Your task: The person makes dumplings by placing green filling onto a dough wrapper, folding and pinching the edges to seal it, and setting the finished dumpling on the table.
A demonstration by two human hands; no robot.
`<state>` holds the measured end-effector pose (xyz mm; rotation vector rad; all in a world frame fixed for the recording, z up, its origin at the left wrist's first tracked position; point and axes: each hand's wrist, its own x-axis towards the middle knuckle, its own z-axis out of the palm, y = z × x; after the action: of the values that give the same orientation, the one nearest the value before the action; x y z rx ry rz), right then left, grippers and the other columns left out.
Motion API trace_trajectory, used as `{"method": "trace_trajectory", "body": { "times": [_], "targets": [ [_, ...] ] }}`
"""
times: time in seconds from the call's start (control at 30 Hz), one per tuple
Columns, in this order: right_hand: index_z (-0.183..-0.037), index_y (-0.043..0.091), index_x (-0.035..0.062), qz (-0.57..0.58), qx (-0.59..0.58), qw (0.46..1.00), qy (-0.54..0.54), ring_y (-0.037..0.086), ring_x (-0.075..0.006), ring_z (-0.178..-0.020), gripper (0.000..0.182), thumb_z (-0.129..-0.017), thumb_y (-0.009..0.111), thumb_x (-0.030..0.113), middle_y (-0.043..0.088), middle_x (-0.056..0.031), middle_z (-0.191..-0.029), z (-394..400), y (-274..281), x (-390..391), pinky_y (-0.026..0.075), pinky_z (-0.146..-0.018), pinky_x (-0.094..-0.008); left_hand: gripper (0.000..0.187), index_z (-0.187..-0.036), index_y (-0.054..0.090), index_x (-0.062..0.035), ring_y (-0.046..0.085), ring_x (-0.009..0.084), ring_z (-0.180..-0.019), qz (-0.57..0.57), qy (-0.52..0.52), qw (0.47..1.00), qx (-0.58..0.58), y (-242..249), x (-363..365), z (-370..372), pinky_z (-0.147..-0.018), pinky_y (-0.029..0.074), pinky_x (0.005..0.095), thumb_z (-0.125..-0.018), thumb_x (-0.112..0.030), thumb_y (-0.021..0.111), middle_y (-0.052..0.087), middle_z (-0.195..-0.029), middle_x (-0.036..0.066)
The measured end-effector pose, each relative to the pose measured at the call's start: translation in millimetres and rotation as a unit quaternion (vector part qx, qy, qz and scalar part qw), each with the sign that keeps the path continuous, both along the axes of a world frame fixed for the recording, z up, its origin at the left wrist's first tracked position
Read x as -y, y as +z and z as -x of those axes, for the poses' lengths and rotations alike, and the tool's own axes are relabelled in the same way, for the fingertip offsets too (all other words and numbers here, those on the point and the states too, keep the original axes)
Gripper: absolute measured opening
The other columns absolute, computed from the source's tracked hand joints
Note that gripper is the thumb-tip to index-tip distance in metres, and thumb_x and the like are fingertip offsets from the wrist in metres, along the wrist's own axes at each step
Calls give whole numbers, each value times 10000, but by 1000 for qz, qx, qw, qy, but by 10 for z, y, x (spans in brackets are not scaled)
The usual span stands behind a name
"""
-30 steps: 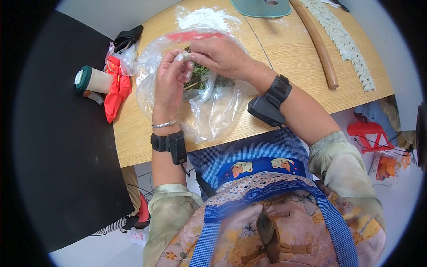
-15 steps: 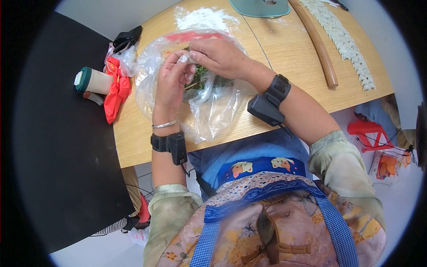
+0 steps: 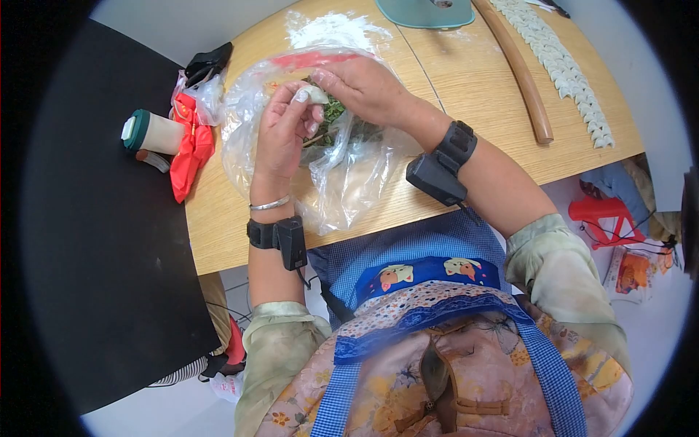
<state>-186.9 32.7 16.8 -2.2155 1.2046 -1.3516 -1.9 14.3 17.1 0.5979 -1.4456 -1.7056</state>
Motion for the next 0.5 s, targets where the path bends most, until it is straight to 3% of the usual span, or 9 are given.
{"method": "trace_trajectory", "body": {
  "times": [0.5],
  "targets": [
    [-906, 609, -1, -9, 34, 999, 31, 596, -382, -811, 355, -978, 448, 307, 626, -205, -855, -28, 10, -5, 457, -721, -451, 151, -1094, 535, -75, 531, 57, -659, -9, -5, 1000, -22, 21, -24, 26, -570, 397, 176, -977, -170, 528, 610, -790, 29]
  ]
}}
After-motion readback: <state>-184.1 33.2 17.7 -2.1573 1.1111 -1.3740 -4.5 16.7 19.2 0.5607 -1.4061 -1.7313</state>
